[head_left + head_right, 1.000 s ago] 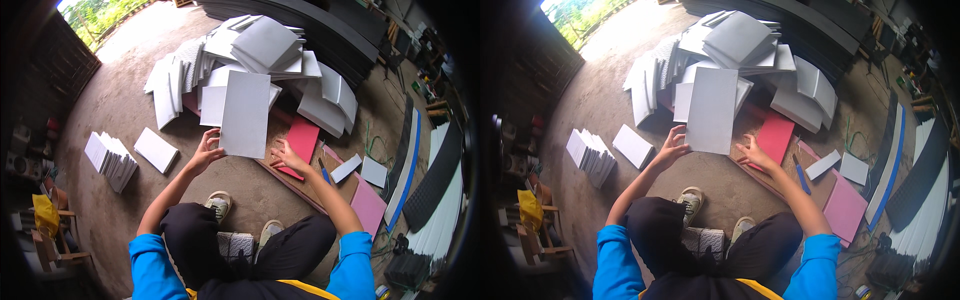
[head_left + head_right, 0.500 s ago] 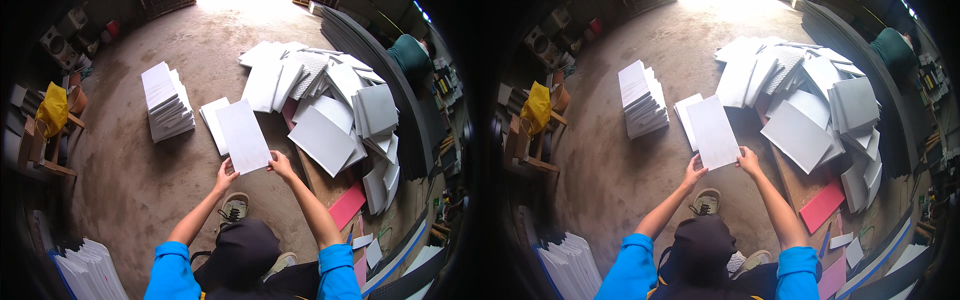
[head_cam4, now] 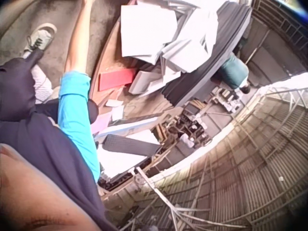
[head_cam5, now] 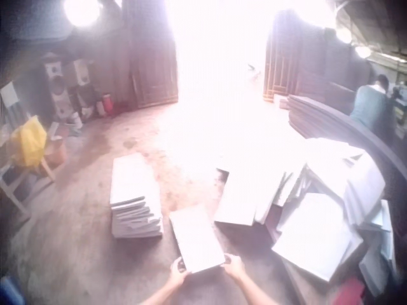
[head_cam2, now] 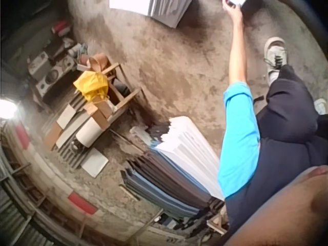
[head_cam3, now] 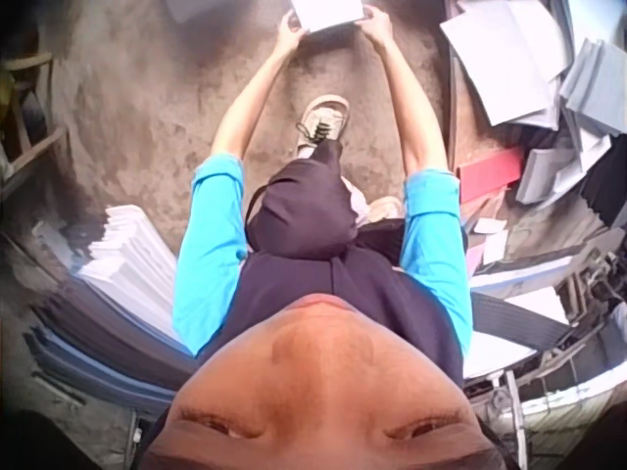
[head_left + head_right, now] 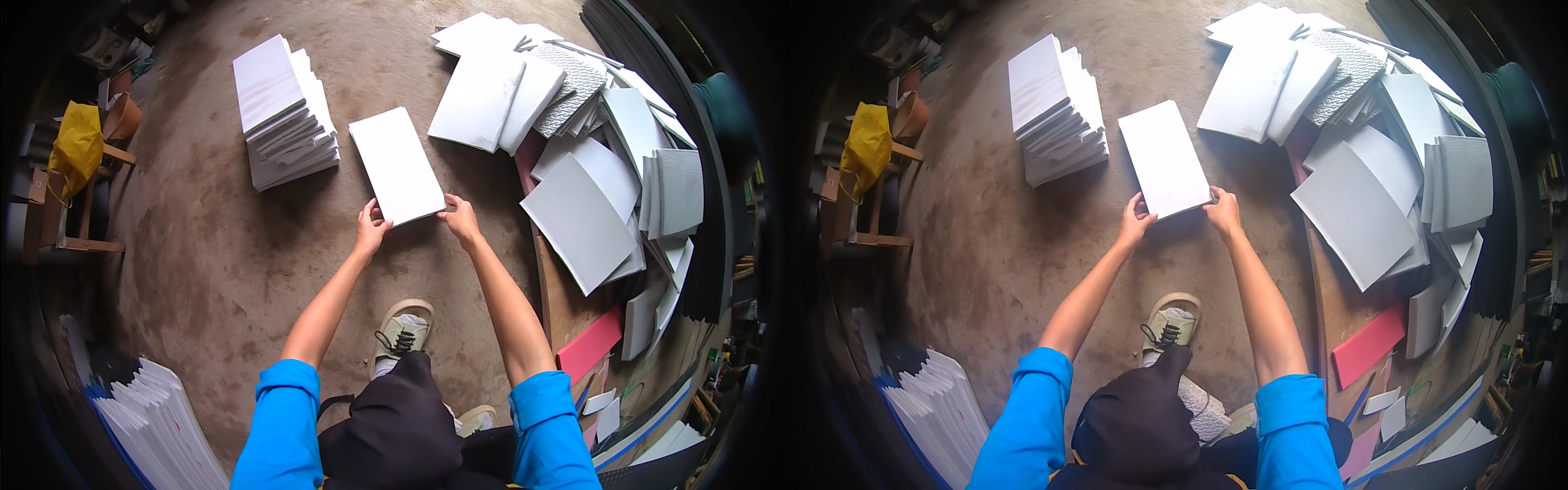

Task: The person sits on the floor and repeatedly places white foam sheets on a pink foam sheet, then uses a blue utility knife to trim the white sheets to size. Trimmed pieces are set aside, and the process continues with multiple sheets.

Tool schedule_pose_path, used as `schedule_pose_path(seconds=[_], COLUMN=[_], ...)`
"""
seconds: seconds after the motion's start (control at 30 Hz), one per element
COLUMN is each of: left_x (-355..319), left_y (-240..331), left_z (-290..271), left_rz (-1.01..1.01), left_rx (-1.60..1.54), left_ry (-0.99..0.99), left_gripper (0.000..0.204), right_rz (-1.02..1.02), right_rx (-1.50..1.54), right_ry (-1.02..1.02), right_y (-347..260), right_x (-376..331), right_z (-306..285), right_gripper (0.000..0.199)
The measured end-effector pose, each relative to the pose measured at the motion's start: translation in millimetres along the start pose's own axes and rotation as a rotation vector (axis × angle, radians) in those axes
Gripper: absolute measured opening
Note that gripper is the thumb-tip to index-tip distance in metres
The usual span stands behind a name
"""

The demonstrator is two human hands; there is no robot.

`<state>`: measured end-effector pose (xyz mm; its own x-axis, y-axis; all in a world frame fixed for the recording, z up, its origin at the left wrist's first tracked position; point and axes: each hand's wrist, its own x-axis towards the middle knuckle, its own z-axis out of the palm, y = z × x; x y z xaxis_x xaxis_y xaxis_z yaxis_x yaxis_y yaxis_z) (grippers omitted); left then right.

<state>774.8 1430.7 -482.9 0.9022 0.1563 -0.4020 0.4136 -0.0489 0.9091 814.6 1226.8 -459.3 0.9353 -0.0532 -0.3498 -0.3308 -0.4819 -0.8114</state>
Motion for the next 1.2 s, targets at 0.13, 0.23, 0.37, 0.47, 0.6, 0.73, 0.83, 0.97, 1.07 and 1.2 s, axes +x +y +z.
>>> schedule_pose_path(seconds=[0.13, 0.23, 0.37, 0.47, 0.6, 0.73, 0.83, 0.97, 1.07, 1.2], left_x=[-5, -23, -46, -58, -78, -57, -98, -111, -93, -105], left_y=[-26, -12, 24, 44, 62, 40, 45, 67, 70, 68], left_z=[-13, 11, 66, 128, 219, 226, 278, 290, 270, 241], left_rz=[0.25, 0.327, 0.437, 0.464, 0.381, 0.178, -0.18, -0.221, -0.035, 0.198], left_rx=[0.438, 0.386, 0.421, 0.417, 0.317, 0.231, -0.113, -0.372, -0.224, -0.026], left_ry=[0.186, 0.095, -0.156, -0.394, -0.572, -0.561, -0.65, -0.523, -0.506, -0.534], left_gripper=[0.061, 0.051, 0.043, 0.041, 0.043, 0.049, 0.078, 0.079, 0.059, 0.056], right_rz=[-0.026, -0.233, -0.185, 0.247, 0.512, 0.464, 0.464, 0.255, 0.301, 0.493], right_rx=[-0.021, -0.297, -0.5, -0.235, 0.157, 0.571, 0.387, 0.714, 0.711, -0.127], right_ry=[-0.151, -0.085, 0.296, 0.718, 0.763, 0.649, 0.782, 0.387, 0.174, 0.542], right_y=[-6, 25, 85, 122, 182, 129, 162, 129, 106, 173], right_x=[-37, -78, -130, -156, -169, -137, -153, -178, -201, -252], right_z=[-21, -95, -218, -288, -320, -232, -246, -224, -222, -268], right_gripper=[0.044, 0.039, 0.037, 0.046, 0.066, 0.065, 0.055, 0.048, 0.039, 0.054])
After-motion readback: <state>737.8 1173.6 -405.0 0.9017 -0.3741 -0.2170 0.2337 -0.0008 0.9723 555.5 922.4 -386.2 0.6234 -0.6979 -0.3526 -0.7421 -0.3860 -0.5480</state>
